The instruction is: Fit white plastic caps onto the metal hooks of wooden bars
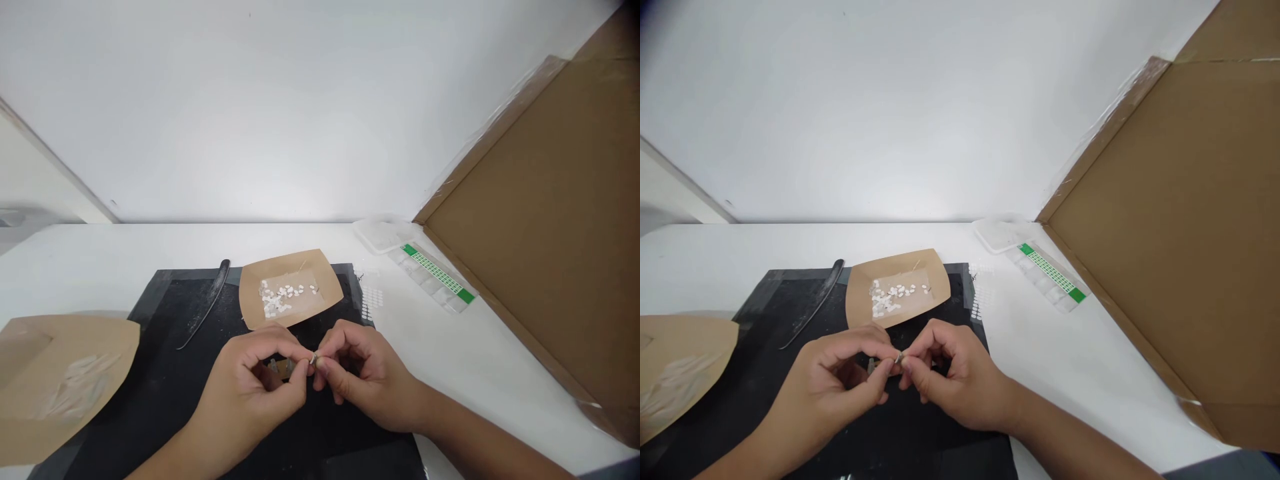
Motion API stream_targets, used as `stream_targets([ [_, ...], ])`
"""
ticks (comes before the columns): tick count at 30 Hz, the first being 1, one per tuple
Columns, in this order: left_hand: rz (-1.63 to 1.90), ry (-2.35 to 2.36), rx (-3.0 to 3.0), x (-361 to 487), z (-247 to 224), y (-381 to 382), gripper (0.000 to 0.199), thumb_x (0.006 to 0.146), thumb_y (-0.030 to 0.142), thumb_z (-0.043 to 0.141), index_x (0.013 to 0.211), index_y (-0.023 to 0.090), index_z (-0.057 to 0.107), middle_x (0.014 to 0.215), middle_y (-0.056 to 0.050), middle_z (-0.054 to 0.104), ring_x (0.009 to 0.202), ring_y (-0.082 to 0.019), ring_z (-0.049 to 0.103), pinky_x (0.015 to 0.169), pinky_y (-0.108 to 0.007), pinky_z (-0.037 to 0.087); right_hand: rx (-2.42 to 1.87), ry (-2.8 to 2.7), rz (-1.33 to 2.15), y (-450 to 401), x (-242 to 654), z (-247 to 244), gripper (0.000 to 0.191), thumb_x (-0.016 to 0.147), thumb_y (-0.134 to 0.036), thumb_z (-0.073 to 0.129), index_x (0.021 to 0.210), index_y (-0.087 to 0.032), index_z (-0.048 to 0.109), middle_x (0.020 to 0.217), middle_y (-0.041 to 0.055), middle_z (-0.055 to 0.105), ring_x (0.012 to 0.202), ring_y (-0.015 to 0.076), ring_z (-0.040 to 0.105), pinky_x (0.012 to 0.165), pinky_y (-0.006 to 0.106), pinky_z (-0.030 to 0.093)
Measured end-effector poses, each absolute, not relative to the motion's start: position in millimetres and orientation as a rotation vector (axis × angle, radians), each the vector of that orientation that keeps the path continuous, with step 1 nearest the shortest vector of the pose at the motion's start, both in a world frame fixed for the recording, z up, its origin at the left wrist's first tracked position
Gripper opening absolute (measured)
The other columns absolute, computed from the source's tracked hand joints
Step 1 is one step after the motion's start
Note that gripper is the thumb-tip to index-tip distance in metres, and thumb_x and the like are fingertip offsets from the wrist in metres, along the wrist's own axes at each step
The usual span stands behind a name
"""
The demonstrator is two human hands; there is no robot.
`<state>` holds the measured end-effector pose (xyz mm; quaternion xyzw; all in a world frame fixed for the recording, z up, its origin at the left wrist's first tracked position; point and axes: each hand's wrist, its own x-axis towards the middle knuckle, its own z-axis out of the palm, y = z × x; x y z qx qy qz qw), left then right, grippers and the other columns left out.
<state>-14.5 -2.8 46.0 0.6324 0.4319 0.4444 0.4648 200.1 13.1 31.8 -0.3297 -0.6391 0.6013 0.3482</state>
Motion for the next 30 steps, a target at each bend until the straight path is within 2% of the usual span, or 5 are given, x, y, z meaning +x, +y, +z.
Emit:
stream_targets([
  [5, 1.113, 1.058, 1.580, -14.3, 45.8, -0.8, 0.016, 0.084, 0.012, 0.070, 0.081, 0.020, 0.083, 0.072, -0.004, 0.075, 0.059, -0.014, 0.071, 0.042, -0.015, 0.049, -0.845, -1.746, 1.458, 14.6, 202.1, 32.3, 0.015, 0.106, -0.033, 0.067, 0.103, -0.019, 0.067, 0.091, 0.0036, 0.076, 0.060, 0.0086, 0.066, 0.057, 0.020, 0.052],
  [11, 1.133, 1.082, 1.635, -13.0, 43.5, 0.1, 0.014, 0.081, 0.011, 0.069, 0.080, 0.019, 0.081, 0.073, -0.005, 0.074, 0.061, -0.014, 0.069, 0.041, -0.013, 0.043, -0.843, -2.007, 1.078, 18.0, 206.8, 31.3, 0.010, 0.109, -0.026, 0.062, 0.107, -0.021, 0.070, 0.092, 0.0000, 0.072, 0.057, 0.0064, 0.065, 0.064, 0.022, 0.054],
  [19, 1.107, 1.059, 1.760, -12.3, 43.4, 2.6, 0.012, 0.080, 0.010, 0.069, 0.077, 0.018, 0.077, 0.073, -0.004, 0.072, 0.061, -0.012, 0.065, 0.042, -0.011, 0.044, -0.768, -2.257, 0.670, 20.6, 209.9, 34.5, 0.012, 0.108, -0.015, 0.058, 0.113, -0.025, 0.062, 0.099, -0.0004, 0.080, 0.071, 0.0134, 0.066, 0.075, 0.030, 0.049],
  [26, 1.119, 1.093, 1.917, -14.0, 34.0, 2.8, 0.016, 0.091, 0.013, 0.063, 0.087, 0.020, 0.077, 0.077, -0.003, 0.071, 0.068, -0.014, 0.064, 0.059, -0.022, 0.055, -0.816, -2.433, 0.395, 24.6, 208.8, 29.4, 0.015, 0.109, -0.010, 0.049, 0.112, -0.020, 0.059, 0.097, 0.0039, 0.079, 0.075, 0.0176, 0.067, 0.070, 0.034, 0.039],
  [30, 1.195, 1.098, 2.098, -16.9, 34.4, 4.8, 0.015, 0.095, 0.012, 0.064, 0.099, 0.020, 0.075, 0.090, -0.005, 0.074, 0.081, -0.018, 0.067, 0.074, -0.031, 0.057, -0.965, -2.360, 0.449, 29.5, 209.9, 29.8, 0.019, 0.110, -0.009, 0.046, 0.112, -0.021, 0.061, 0.101, 0.0044, 0.078, 0.082, 0.0198, 0.067, 0.080, 0.037, 0.044],
])
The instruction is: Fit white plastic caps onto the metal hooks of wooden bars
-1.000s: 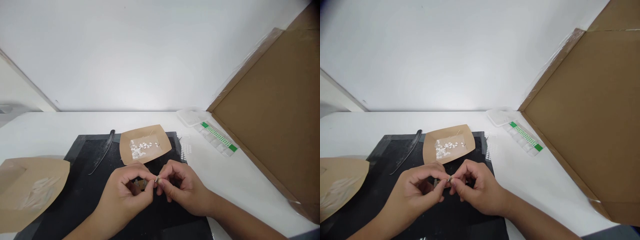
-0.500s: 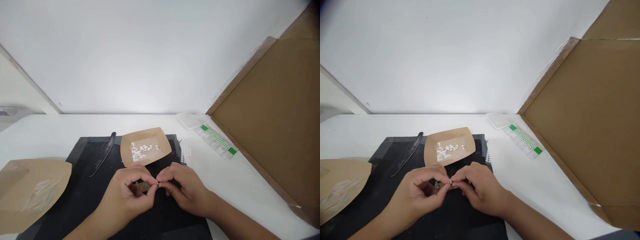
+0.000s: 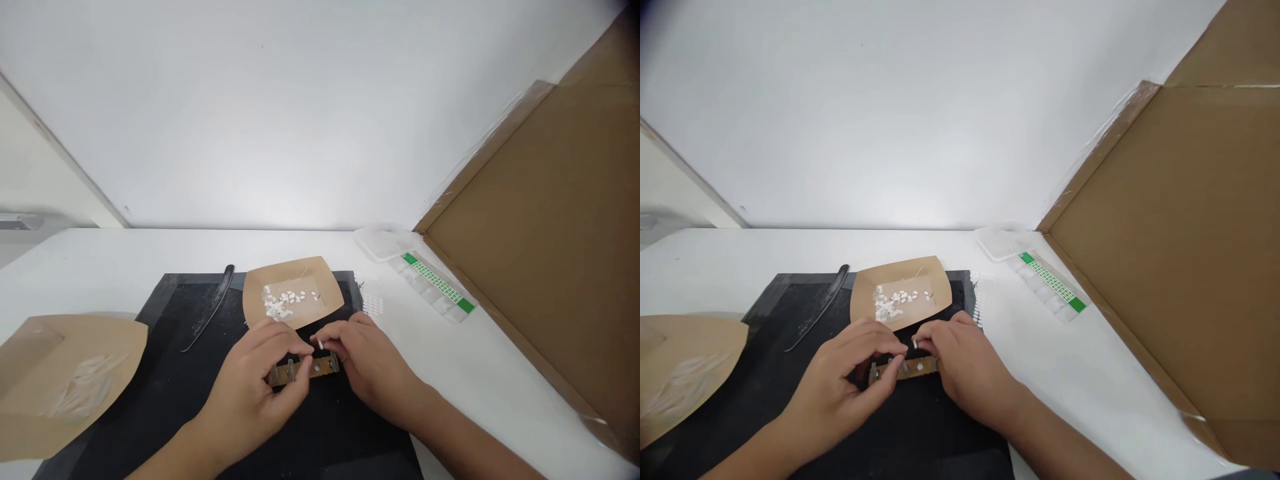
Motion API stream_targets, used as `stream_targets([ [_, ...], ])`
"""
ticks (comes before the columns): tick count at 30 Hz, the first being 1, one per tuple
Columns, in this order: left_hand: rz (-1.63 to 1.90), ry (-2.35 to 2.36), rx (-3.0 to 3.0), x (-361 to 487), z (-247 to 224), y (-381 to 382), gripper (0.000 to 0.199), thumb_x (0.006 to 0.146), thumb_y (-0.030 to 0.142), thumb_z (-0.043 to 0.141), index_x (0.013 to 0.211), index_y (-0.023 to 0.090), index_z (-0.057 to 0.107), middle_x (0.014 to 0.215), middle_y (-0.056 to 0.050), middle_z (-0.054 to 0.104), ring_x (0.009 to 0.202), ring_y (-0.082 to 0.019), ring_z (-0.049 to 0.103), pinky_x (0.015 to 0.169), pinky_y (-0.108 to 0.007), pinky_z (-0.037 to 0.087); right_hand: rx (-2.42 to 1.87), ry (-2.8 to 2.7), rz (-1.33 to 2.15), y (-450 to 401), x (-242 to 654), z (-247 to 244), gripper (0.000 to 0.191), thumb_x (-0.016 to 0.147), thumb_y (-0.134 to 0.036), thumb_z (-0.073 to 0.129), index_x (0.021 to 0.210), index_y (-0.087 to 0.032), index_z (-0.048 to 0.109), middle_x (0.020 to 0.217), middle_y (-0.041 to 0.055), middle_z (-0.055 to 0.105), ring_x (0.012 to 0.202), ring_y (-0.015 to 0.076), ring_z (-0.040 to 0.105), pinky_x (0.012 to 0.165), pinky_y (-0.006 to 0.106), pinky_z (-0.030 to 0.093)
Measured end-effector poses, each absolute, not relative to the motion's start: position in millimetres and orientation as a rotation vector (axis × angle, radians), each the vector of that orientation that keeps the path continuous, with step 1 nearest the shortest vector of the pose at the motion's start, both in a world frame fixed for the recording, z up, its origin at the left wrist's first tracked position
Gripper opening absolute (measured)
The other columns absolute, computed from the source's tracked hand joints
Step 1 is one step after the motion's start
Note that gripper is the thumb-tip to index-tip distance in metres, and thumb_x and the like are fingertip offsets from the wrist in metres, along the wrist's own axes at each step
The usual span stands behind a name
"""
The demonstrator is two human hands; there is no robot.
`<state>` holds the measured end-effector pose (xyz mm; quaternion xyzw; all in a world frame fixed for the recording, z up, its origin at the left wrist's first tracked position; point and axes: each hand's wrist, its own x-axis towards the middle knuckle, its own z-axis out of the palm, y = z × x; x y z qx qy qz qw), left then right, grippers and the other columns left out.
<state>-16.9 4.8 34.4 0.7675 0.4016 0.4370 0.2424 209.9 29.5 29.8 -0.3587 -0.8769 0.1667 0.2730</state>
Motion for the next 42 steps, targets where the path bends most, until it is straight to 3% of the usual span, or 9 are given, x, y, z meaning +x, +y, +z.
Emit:
stream_targets([
  [4, 1.124, 1.117, 2.298, -19.7, 35.6, 3.5, 0.013, 0.095, 0.015, 0.070, 0.106, 0.019, 0.073, 0.095, -0.007, 0.075, 0.091, -0.024, 0.065, 0.082, -0.039, 0.057, -1.014, -2.191, 0.607, 38.0, 214.8, 37.3, 0.010, 0.109, -0.020, 0.057, 0.109, -0.023, 0.067, 0.108, 0.0071, 0.070, 0.100, 0.0228, 0.066, 0.089, 0.038, 0.051],
  [10, 0.802, 1.214, 2.463, -22.9, 27.7, 1.1, 0.024, 0.092, 0.030, 0.079, 0.112, 0.020, 0.072, 0.106, -0.009, 0.074, 0.103, -0.031, 0.063, 0.085, -0.044, 0.060, -1.025, -2.154, 0.728, 52.0, 226.0, 40.3, 0.010, 0.107, -0.023, 0.061, 0.099, -0.022, 0.067, 0.094, 0.0041, 0.065, 0.087, 0.0197, 0.063, 0.079, 0.034, 0.054],
  [17, 0.525, 1.318, 2.472, -23.2, 23.1, 2.0, 0.025, 0.088, 0.024, 0.082, 0.110, 0.021, 0.071, 0.106, -0.008, 0.074, 0.109, -0.034, 0.063, 0.088, -0.049, 0.062, -1.016, -2.218, 0.822, 51.9, 225.3, 41.4, 0.008, 0.105, -0.022, 0.063, 0.098, -0.022, 0.067, 0.091, 0.0026, 0.068, 0.083, 0.0181, 0.064, 0.072, 0.029, 0.052],
  [25, 0.438, 1.359, 2.434, -20.7, 23.4, 2.1, 0.012, 0.091, 0.015, 0.074, 0.101, 0.020, 0.070, 0.097, -0.007, 0.075, 0.104, -0.032, 0.064, 0.081, -0.043, 0.060, -0.975, -2.338, 0.844, 42.7, 217.9, 39.1, 0.012, 0.091, -0.009, 0.066, 0.092, -0.021, 0.065, 0.086, -0.0004, 0.066, 0.079, 0.0159, 0.063, 0.071, 0.028, 0.050],
  [31, 0.483, 1.376, 2.383, -20.8, 21.9, 2.6, 0.012, 0.090, 0.013, 0.076, 0.098, 0.020, 0.069, 0.091, -0.004, 0.075, 0.099, -0.030, 0.064, 0.076, -0.038, 0.056, -0.937, -2.361, 0.720, 40.8, 213.5, 30.6, 0.018, 0.086, -0.007, 0.072, 0.095, -0.022, 0.070, 0.099, 0.0027, 0.069, 0.093, 0.0205, 0.064, 0.083, 0.034, 0.050],
  [42, 0.449, 1.439, 2.266, -22.4, 16.8, 4.1, 0.014, 0.090, 0.020, 0.079, 0.101, 0.022, 0.073, 0.100, -0.005, 0.078, 0.107, -0.029, 0.066, 0.079, -0.035, 0.056, -1.001, -2.358, 0.853, 39.4, 212.8, 27.9, 0.018, 0.082, -0.006, 0.076, 0.090, -0.021, 0.074, 0.098, 0.0030, 0.068, 0.094, 0.0205, 0.066, 0.082, 0.032, 0.052],
])
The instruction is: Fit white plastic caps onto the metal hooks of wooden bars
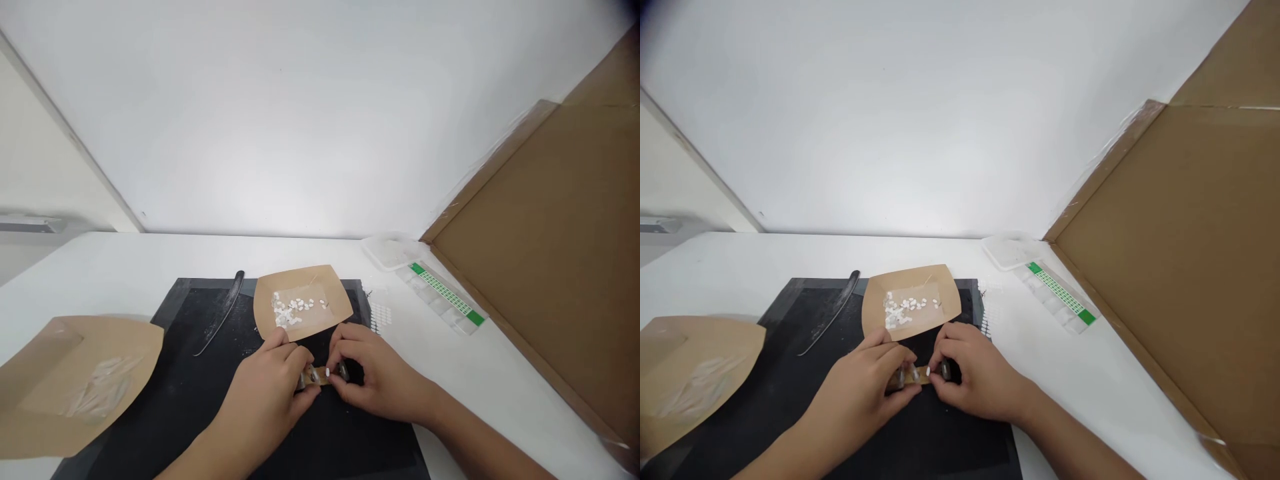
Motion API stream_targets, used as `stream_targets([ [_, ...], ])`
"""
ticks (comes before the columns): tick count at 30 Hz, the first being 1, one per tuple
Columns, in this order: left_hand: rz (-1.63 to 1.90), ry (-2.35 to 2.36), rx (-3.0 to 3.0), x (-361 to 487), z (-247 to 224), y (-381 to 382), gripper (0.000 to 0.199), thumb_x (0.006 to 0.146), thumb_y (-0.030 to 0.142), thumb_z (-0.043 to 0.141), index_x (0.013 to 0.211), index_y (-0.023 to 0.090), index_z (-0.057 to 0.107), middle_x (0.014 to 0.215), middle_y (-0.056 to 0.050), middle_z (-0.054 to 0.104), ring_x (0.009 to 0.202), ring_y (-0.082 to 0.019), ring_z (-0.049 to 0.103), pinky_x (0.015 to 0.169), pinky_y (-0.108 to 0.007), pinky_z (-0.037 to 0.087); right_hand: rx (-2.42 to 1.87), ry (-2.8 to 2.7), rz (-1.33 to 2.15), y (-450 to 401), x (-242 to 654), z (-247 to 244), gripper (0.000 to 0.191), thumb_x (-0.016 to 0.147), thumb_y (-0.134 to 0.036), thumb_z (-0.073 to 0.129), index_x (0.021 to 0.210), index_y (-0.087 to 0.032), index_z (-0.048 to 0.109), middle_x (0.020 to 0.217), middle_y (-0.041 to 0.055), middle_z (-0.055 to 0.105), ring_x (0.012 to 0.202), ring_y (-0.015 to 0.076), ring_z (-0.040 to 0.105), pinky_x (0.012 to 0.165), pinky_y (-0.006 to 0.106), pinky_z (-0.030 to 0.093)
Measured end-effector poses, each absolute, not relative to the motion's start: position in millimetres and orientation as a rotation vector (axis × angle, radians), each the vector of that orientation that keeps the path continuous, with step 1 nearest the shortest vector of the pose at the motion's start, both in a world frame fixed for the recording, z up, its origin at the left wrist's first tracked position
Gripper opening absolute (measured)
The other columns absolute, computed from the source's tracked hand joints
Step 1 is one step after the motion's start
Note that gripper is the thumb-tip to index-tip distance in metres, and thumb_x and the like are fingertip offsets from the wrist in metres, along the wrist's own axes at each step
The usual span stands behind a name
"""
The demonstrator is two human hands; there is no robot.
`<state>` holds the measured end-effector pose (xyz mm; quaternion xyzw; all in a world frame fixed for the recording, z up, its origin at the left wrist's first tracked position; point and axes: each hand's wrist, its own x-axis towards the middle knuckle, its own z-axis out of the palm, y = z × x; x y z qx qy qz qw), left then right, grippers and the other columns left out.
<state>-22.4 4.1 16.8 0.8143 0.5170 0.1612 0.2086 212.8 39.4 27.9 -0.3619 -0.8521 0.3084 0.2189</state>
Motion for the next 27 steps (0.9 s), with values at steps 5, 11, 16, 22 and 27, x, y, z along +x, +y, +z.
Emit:
stream_targets([
  [5, 0.434, 1.479, 2.222, -21.4, 18.8, 4.3, 0.015, 0.088, 0.021, 0.082, 0.101, 0.023, 0.074, 0.102, -0.004, 0.078, 0.105, -0.029, 0.068, 0.078, -0.035, 0.055, -1.032, -2.387, 0.887, 38.1, 214.5, 27.5, 0.021, 0.084, -0.005, 0.076, 0.095, -0.023, 0.074, 0.099, 0.0014, 0.068, 0.095, 0.0196, 0.066, 0.084, 0.032, 0.051],
  [11, 0.418, 1.480, 2.229, -20.7, 20.7, 3.1, 0.016, 0.087, 0.019, 0.082, 0.101, 0.022, 0.074, 0.096, -0.004, 0.077, 0.105, -0.030, 0.068, 0.080, -0.037, 0.056, -1.142, -2.441, 0.914, 38.5, 217.8, 31.8, 0.040, 0.076, -0.016, 0.093, 0.109, -0.025, 0.072, 0.109, 0.0010, 0.068, 0.101, 0.0219, 0.065, 0.084, 0.032, 0.053],
  [16, 0.501, 1.460, 2.261, -20.1, 15.7, 4.6, 0.017, 0.084, 0.019, 0.084, 0.096, 0.022, 0.072, 0.091, -0.003, 0.076, 0.101, -0.031, 0.069, 0.078, -0.039, 0.058, -1.182, -2.460, 0.867, 36.3, 220.0, 28.6, 0.027, 0.085, -0.017, 0.089, 0.106, -0.026, 0.074, 0.108, 0.0003, 0.068, 0.101, 0.0218, 0.066, 0.083, 0.032, 0.052],
  [22, 1.229, 1.268, 2.375, -20.2, 24.3, 0.5, 0.074, 0.071, 0.046, 0.095, 0.130, 0.018, 0.060, 0.111, -0.011, 0.072, 0.100, -0.032, 0.069, 0.080, -0.042, 0.061, -1.109, -2.484, 0.876, 36.2, 224.3, 39.6, 0.024, 0.090, -0.014, 0.082, 0.108, -0.024, 0.071, 0.111, 0.0024, 0.068, 0.105, 0.0232, 0.065, 0.089, 0.036, 0.052],
  [27, 1.674, 1.062, 2.178, -28.5, 41.5, -6.7, 0.039, 0.089, 0.027, 0.062, 0.127, 0.016, 0.058, 0.100, -0.010, 0.067, 0.090, -0.026, 0.062, 0.068, -0.036, 0.051, -1.055, -2.381, 1.004, 38.9, 230.0, 59.3, 0.017, 0.095, -0.020, 0.077, 0.109, -0.026, 0.070, 0.111, 0.0023, 0.067, 0.100, 0.0202, 0.066, 0.086, 0.034, 0.054],
])
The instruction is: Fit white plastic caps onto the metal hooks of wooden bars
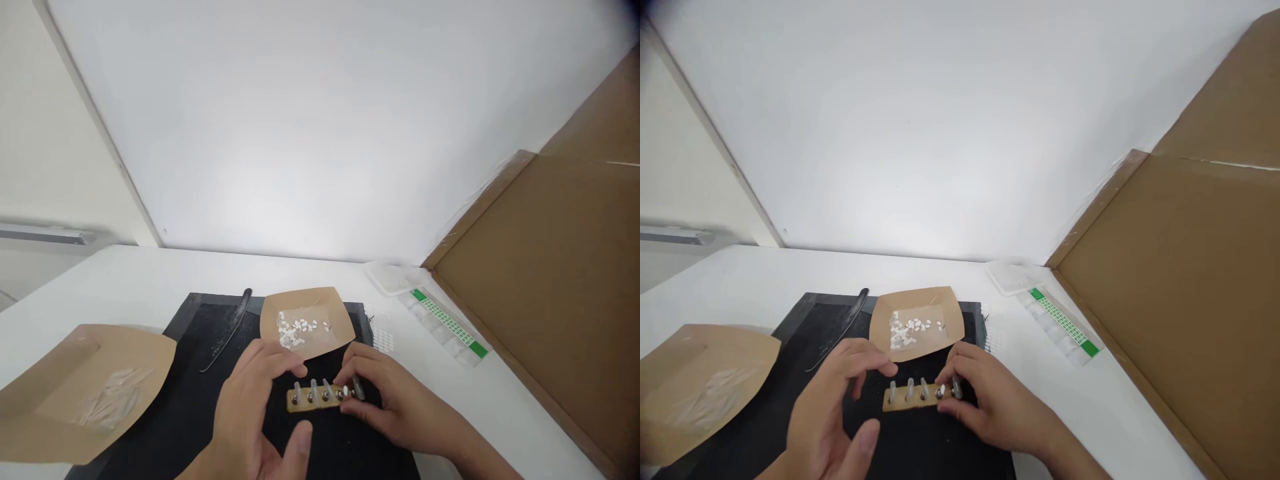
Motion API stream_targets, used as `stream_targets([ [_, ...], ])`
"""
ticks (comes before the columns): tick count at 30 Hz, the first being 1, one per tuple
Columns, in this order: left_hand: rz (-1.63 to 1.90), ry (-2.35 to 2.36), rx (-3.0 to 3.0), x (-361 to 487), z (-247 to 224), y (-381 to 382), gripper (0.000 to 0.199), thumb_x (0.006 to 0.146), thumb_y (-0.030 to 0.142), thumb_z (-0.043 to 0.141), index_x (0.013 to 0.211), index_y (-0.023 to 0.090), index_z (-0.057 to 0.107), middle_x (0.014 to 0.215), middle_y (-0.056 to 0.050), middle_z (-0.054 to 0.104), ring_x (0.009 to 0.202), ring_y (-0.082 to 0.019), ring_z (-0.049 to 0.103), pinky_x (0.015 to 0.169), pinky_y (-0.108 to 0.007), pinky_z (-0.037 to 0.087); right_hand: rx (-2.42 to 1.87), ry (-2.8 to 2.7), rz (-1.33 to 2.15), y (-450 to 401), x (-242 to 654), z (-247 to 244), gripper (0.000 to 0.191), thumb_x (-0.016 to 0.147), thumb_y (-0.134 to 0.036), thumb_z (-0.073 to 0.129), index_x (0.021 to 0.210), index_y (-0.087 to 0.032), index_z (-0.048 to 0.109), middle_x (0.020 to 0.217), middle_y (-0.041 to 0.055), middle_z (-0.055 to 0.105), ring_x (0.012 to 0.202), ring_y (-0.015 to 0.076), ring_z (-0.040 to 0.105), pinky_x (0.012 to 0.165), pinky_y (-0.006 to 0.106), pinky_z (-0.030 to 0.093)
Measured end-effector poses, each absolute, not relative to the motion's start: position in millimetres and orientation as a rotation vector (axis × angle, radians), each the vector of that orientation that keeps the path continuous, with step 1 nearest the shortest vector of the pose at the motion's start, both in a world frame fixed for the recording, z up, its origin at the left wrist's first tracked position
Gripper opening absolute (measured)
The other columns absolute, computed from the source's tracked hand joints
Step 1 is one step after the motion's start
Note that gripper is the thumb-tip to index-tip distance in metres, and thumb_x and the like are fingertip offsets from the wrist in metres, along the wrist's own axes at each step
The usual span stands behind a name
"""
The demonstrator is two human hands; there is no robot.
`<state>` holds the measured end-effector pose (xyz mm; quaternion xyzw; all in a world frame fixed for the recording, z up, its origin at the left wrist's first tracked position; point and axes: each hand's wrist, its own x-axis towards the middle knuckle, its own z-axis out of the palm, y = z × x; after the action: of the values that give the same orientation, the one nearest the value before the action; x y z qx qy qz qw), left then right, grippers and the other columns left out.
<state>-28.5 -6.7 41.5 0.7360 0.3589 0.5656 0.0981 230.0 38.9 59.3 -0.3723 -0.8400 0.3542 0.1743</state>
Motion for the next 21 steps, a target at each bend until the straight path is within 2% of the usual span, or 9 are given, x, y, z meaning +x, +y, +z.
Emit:
stream_targets([
  [3, 1.848, 0.967, 2.099, -30.2, 42.7, -6.4, 0.041, 0.080, 0.016, 0.057, 0.120, 0.016, 0.058, 0.093, -0.009, 0.065, 0.086, -0.025, 0.060, 0.061, -0.033, 0.044, -1.022, -2.271, 0.892, 43.8, 235.1, 63.2, 0.014, 0.094, -0.022, 0.076, 0.104, -0.026, 0.069, 0.105, 0.0022, 0.068, 0.092, 0.0196, 0.067, 0.079, 0.032, 0.054],
  [6, 1.875, 0.851, 2.185, -26.5, 40.6, -5.5, 0.038, 0.074, 0.011, 0.058, 0.112, 0.016, 0.057, 0.085, -0.005, 0.063, 0.079, -0.023, 0.058, 0.067, -0.036, 0.046, -1.002, -2.119, 0.647, 55.4, 240.1, 63.1, 0.012, 0.088, -0.024, 0.078, 0.095, -0.024, 0.068, 0.094, 0.0018, 0.066, 0.082, 0.0196, 0.065, 0.073, 0.032, 0.052],
  [8, 1.825, 0.759, 2.307, -22.5, 39.2, -6.1, 0.034, 0.075, 0.009, 0.059, 0.108, 0.016, 0.057, 0.082, -0.005, 0.064, 0.076, -0.021, 0.059, 0.072, -0.038, 0.049, -1.035, -2.076, 0.508, 70.0, 241.4, 64.0, 0.011, 0.089, -0.029, 0.076, 0.093, -0.024, 0.068, 0.090, 0.0018, 0.067, 0.079, 0.0202, 0.065, 0.073, 0.033, 0.053],
  [11, 1.724, 0.612, 2.513, -17.3, 37.0, -7.9, 0.022, 0.083, 0.006, 0.059, 0.103, 0.015, 0.058, 0.078, -0.005, 0.066, 0.070, -0.019, 0.056, 0.071, -0.036, 0.052, -1.161, -2.085, 0.331, 107.4, 237.7, 66.8, 0.015, 0.089, -0.037, 0.076, 0.095, -0.024, 0.071, 0.088, 0.0030, 0.070, 0.082, 0.0226, 0.067, 0.077, 0.036, 0.055],
  [13, 1.631, 0.540, 2.662, -15.7, 35.5, -8.6, 0.014, 0.091, 0.004, 0.056, 0.098, 0.015, 0.060, 0.074, -0.004, 0.066, 0.066, -0.017, 0.054, 0.070, -0.033, 0.053, -1.213, -2.100, 0.300, 142.1, 231.4, 66.9, 0.017, 0.088, -0.036, 0.079, 0.096, -0.023, 0.072, 0.092, 0.0048, 0.073, 0.086, 0.0240, 0.068, 0.080, 0.038, 0.056],
  [16, 1.447, 0.574, 2.788, -17.3, 35.4, -7.9, 0.020, 0.100, 0.005, 0.052, 0.089, 0.019, 0.061, 0.071, -0.002, 0.065, 0.067, -0.017, 0.055, 0.066, -0.031, 0.052, -1.334, -2.122, 0.272, 198.8, 219.6, 60.9, 0.020, 0.092, -0.036, 0.081, 0.100, -0.019, 0.073, 0.099, 0.0077, 0.075, 0.091, 0.0242, 0.069, 0.087, 0.040, 0.060],
  [19, 1.220, 0.679, 2.811, -22.6, 37.6, -5.2, 0.026, 0.106, 0.011, 0.052, 0.085, 0.022, 0.063, 0.072, -0.002, 0.067, 0.079, -0.019, 0.061, 0.064, -0.031, 0.049, -1.457, -2.201, 0.320, 244.0, 210.8, 49.3, 0.027, 0.107, -0.037, 0.067, 0.127, -0.019, 0.069, 0.130, 0.0094, 0.070, 0.108, 0.0234, 0.072, 0.094, 0.043, 0.063],
  [21, 1.104, 0.700, 2.832, -25.6, 36.5, -2.5, 0.028, 0.108, 0.016, 0.054, 0.083, 0.023, 0.063, 0.072, -0.001, 0.068, 0.085, -0.019, 0.064, 0.061, -0.031, 0.046, -1.518, -2.244, 0.360, 262.5, 208.8, 40.6, 0.032, 0.107, -0.036, 0.068, 0.133, -0.019, 0.066, 0.136, 0.0104, 0.068, 0.113, 0.0260, 0.071, 0.096, 0.046, 0.063],
])
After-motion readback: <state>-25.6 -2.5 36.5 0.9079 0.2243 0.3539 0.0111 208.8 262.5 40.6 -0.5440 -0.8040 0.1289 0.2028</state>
